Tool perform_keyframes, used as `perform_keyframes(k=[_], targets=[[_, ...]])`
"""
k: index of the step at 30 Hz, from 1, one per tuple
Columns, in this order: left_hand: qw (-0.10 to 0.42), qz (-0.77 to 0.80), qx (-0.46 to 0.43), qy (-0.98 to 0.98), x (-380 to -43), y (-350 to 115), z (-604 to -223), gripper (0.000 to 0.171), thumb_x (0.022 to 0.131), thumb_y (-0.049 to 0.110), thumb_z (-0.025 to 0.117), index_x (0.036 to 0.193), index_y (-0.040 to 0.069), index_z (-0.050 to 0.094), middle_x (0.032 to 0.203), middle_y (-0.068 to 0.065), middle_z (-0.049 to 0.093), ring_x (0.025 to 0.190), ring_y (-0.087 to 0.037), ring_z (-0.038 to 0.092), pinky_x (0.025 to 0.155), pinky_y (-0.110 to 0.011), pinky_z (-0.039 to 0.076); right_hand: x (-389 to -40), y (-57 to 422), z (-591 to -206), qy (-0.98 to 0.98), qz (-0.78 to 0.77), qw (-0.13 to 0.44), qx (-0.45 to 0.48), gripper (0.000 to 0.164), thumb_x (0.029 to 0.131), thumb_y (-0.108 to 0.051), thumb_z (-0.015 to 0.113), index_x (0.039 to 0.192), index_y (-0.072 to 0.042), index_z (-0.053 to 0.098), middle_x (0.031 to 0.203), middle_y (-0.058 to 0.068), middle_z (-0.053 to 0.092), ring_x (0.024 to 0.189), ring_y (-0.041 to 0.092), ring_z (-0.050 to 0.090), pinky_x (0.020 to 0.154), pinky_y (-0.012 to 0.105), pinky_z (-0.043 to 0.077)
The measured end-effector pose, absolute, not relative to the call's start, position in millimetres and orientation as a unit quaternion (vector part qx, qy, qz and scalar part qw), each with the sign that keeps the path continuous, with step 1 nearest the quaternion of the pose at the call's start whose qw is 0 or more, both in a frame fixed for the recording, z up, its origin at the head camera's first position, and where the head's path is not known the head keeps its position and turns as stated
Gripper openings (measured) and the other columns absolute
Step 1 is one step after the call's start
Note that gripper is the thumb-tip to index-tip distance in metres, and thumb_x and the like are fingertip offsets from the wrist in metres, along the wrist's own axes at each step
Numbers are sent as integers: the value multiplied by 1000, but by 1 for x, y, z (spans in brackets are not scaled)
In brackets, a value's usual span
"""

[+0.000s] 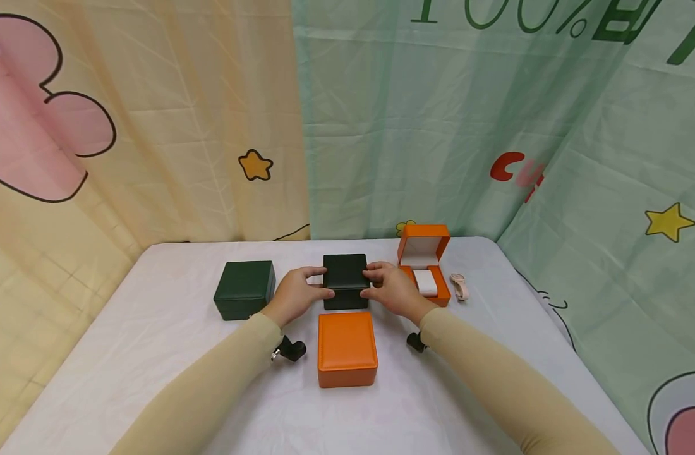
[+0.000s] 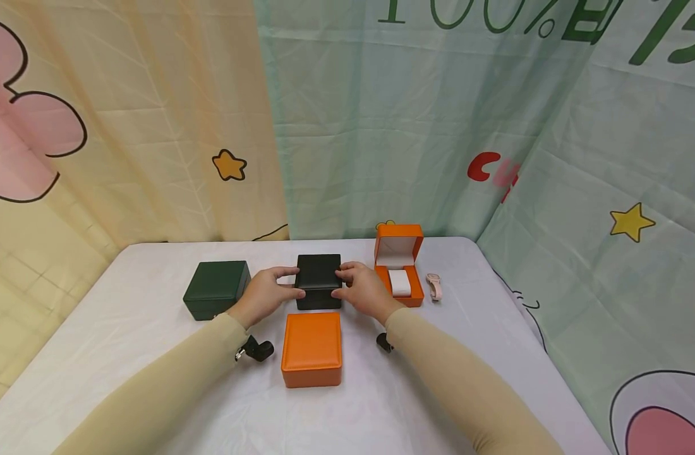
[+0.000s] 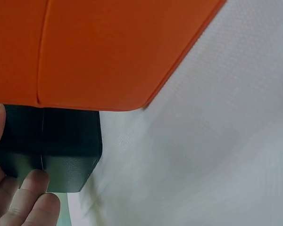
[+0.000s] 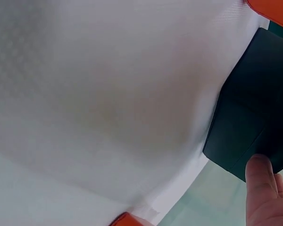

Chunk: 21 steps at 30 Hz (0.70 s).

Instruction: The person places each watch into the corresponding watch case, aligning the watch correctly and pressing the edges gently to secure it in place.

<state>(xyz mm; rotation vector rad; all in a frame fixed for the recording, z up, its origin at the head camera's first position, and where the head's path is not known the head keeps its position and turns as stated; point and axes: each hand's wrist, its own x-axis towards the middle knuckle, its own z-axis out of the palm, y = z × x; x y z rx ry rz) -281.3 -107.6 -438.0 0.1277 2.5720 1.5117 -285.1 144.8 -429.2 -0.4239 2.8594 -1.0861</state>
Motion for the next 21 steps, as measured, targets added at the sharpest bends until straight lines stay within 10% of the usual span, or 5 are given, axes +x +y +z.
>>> perform_keyframes(k=[21], targets=[[58, 455, 51, 887, -277, -107, -437, 64, 88, 31, 87, 147, 22, 64, 157, -1, 57, 114, -23, 73, 106, -49, 56, -284, 148, -429, 911, -393, 67, -105, 58, 91, -22, 84, 145, -13, 64, 145, 11, 65, 127, 30, 68, 102, 41, 59]])
